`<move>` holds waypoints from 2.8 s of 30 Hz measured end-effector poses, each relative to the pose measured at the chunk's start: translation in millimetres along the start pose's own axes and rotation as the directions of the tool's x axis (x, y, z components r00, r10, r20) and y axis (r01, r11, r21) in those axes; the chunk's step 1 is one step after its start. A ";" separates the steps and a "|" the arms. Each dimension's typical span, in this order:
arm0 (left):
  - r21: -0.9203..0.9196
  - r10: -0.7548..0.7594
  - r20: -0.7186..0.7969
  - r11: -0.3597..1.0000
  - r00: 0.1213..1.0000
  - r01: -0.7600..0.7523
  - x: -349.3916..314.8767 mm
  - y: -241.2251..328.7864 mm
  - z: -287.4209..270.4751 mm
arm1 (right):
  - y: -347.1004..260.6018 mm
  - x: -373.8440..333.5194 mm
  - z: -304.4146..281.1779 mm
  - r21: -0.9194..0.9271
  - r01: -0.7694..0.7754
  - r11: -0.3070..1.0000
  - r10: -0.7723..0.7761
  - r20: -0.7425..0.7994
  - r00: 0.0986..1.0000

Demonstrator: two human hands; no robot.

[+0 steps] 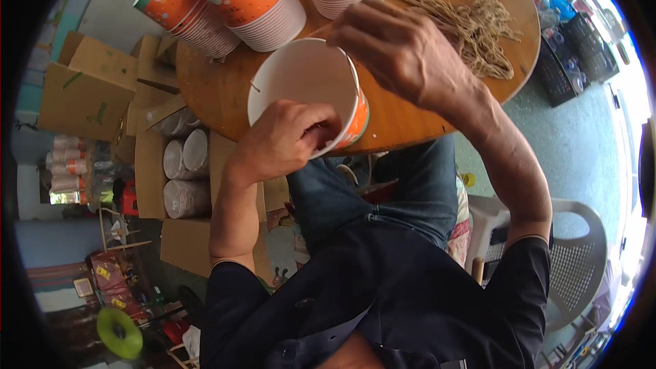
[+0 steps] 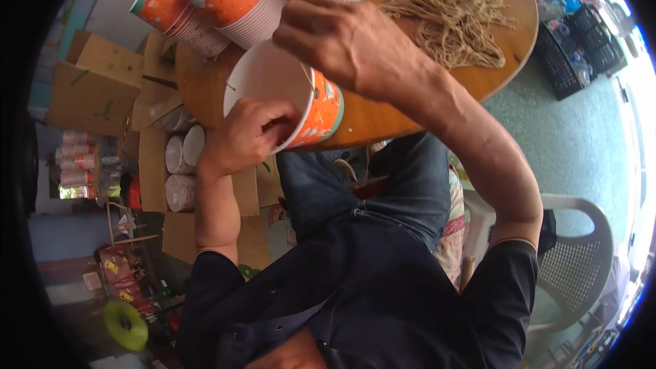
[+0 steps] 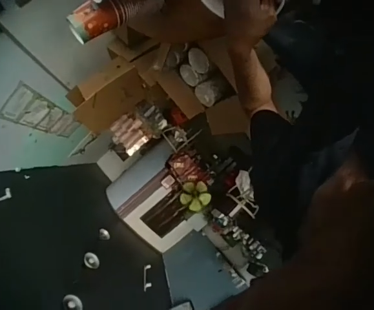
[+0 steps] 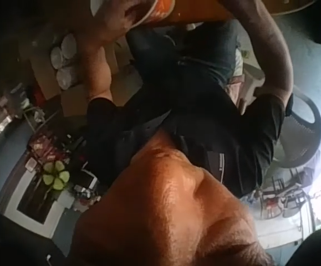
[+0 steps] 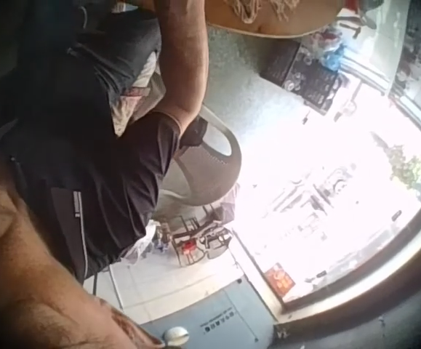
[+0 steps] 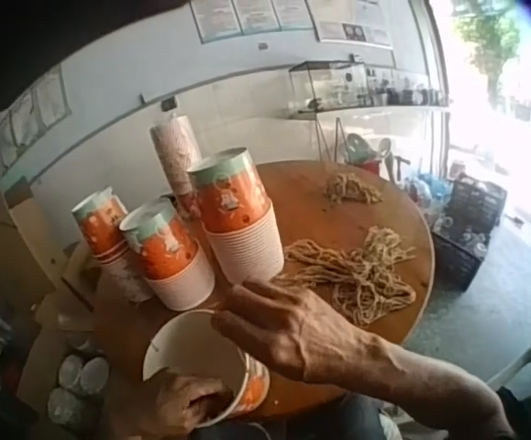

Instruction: Attaching string handles to decorative paper buckets by threading them through pre-punched holes.

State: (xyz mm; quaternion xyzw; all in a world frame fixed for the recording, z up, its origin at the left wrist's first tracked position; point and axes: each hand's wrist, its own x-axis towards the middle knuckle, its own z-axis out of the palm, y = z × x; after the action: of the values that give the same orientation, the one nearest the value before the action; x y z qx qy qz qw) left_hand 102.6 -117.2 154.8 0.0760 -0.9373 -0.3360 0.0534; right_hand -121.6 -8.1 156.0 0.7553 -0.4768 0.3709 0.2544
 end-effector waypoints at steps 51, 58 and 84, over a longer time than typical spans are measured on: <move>-0.530 0.020 -0.038 0.847 0.999 -0.037 3.0 -15.7 -12.3 | -42.4 30.9 -5.8 0.351 -0.252 0.902 0.131 0.334 0.933; -0.790 0.032 -0.061 0.609 0.998 -0.067 5.1 -31.6 -7.6 | -37.6 17.4 -10.7 0.237 -0.249 0.939 0.167 0.319 0.933; -0.830 -0.104 -0.005 0.555 0.995 0.054 16.5 -27.3 -15.1 | -55.4 -33.1 0.6 0.339 -0.569 0.749 0.504 0.265 0.822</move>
State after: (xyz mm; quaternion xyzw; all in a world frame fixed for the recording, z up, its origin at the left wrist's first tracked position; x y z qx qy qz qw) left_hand 91.6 -150.3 149.8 0.0930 -0.6634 -0.7366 0.0928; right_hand -79.9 32.1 127.4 0.6482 -0.6053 0.4577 -0.0629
